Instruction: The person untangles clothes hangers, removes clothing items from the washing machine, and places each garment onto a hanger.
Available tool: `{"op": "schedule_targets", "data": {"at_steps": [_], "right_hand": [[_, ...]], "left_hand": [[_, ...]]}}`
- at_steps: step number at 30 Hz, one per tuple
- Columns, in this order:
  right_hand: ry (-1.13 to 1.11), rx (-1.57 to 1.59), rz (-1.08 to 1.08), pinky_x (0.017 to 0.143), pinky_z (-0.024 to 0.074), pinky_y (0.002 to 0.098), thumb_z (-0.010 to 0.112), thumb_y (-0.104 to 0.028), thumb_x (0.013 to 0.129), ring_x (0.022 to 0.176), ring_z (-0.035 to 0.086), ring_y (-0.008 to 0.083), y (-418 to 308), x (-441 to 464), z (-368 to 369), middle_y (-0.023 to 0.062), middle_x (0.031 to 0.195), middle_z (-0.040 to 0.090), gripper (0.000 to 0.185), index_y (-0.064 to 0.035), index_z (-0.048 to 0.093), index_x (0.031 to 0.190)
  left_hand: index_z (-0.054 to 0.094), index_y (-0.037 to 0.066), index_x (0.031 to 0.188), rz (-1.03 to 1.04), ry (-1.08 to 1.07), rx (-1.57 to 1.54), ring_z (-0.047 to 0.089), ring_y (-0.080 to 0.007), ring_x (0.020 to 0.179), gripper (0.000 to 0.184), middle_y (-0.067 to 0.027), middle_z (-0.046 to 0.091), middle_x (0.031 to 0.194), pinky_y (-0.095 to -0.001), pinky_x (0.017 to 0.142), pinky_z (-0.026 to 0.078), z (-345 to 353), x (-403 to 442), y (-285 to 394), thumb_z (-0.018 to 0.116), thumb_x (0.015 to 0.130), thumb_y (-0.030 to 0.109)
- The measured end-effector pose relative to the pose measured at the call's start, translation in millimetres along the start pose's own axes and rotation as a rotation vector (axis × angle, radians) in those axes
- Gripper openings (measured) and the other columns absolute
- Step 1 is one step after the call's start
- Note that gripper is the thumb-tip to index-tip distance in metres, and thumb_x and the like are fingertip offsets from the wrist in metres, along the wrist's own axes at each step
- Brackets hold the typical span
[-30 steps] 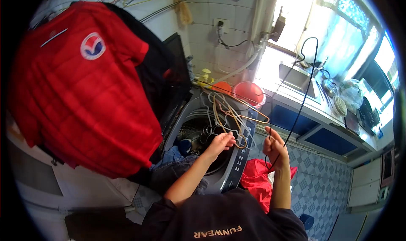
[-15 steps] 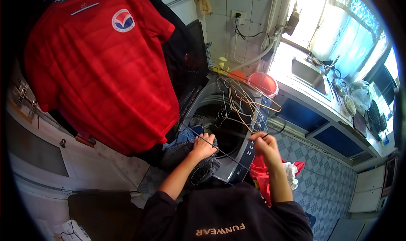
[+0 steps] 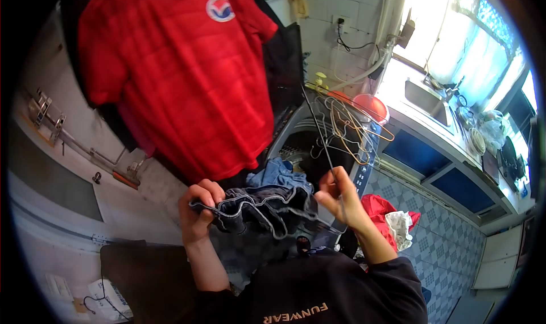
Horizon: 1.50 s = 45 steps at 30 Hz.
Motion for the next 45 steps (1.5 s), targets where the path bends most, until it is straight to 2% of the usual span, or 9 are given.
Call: {"op": "schedule_targets", "data": {"at_steps": [5,8,14,20,26,28,33,42,45], "right_hand": [[-0.226,-0.044,-0.211,0.054,0.0349,0.0213,0.085,-0.018,0.061,0.060,0.030,0.0062,-61,-8,90,0.0044,0.097,0.055,0.060,-0.0064,0.031,0.087],[-0.341,-0.317,-0.499,0.058,0.0447,0.0319,0.080,-0.018,0.066,0.069,0.059,0.0267,-102,-32,153,0.0114,0.089,0.061,0.052,-0.0042,0.035,0.089],[-0.288,-0.722,-0.326,0.058,0.0457,0.0386,0.061,-0.009,0.072,0.069,0.058,0.0386,-70,-59,191,0.0155,0.071,0.058,0.025,-0.0037,0.043,0.089],[0.053,-0.489,-0.322,0.051,0.0390,0.0359,0.056,-0.008,0.070,0.053,0.046,0.0289,-63,-62,208,0.0128,0.062,0.050,0.015,-0.0014,0.045,0.078],[0.336,-0.460,-0.459,0.053,0.0382,0.0337,0.056,-0.003,0.070,0.054,0.041,0.0246,-162,-59,214,0.0122,0.060,0.042,0.016,-0.0011,0.041,0.074],[0.244,-0.400,-0.414,0.056,0.0387,0.0320,0.057,-0.003,0.070,0.059,0.043,0.0228,-169,-56,226,0.0127,0.065,0.043,0.018,-0.0008,0.041,0.077],[0.142,-0.284,-0.419,0.055,0.0345,0.0230,0.058,-0.001,0.068,0.063,0.039,0.0082,-197,-89,223,0.0004,0.069,0.042,0.022,-0.0038,0.038,0.078],[-0.238,-0.187,-0.271,0.062,0.0331,0.0207,0.054,0.000,0.065,0.071,0.038,0.0079,-185,-135,210,-0.0008,0.076,0.040,0.024,-0.0078,0.035,0.079],[-0.243,-0.116,-0.265,0.060,0.0335,0.0216,0.054,0.001,0.066,0.070,0.038,0.0080,-195,-147,202,-0.0010,0.075,0.040,0.025,-0.0076,0.035,0.079]], "left_hand": [[0.050,0.005,0.081,0.016,-0.046,-0.064,0.048,-0.0150,0.072,0.031,-0.0084,0.051,0.079,-0.0255,0.064,0.039,-15,-24,55,0.071,0.079,0.028],[0.050,0.006,0.082,0.027,-0.055,0.001,0.048,-0.0141,0.073,0.029,-0.0069,0.050,0.079,-0.0245,0.066,0.039,-33,-42,81,0.070,0.080,0.027],[0.049,0.008,0.085,-0.014,-0.019,-0.277,0.046,-0.0133,0.078,0.029,-0.0050,0.049,0.085,-0.0237,0.069,0.039,-86,-84,110,0.070,0.080,0.027],[0.048,0.009,0.084,-0.106,-0.252,-0.332,0.044,-0.0141,0.085,0.029,-0.0051,0.047,0.089,-0.0263,0.078,0.037,-93,-107,128,0.067,0.081,0.031],[0.053,0.002,0.075,-0.238,-0.354,0.518,0.047,-0.0150,0.086,0.035,-0.0062,0.050,0.090,-0.0281,0.077,0.039,-158,-130,133,0.057,0.088,0.035],[0.057,0.001,0.079,-0.609,-0.372,0.809,0.051,-0.0174,0.076,0.028,-0.0084,0.052,0.085,-0.0279,0.068,0.042,-158,-151,108,0.059,0.087,0.028],[0.058,0.001,0.089,-0.274,-0.118,0.961,0.052,-0.0252,0.073,0.019,-0.0130,0.048,0.087,-0.0328,0.066,0.045,-130,-165,103,0.059,0.071,-0.005],[0.065,0.009,0.087,0.125,-0.256,0.753,0.044,-0.0353,0.114,0.022,-0.0170,0.035,0.136,-0.0393,0.099,0.035,-58,-157,66,0.063,0.067,-0.001],[0.066,0.007,0.085,0.058,-0.356,0.794,0.054,-0.0349,0.101,0.016,-0.0163,0.050,0.117,-0.0388,0.088,0.045,-45,-156,35,0.062,0.070,0.001]]}}
Point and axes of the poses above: each hand's wrist, its own x-axis towards the middle knuckle, its own z-axis out of the palm, y = z × x, the point moved 6 cm from there along x, towards the middle knuckle
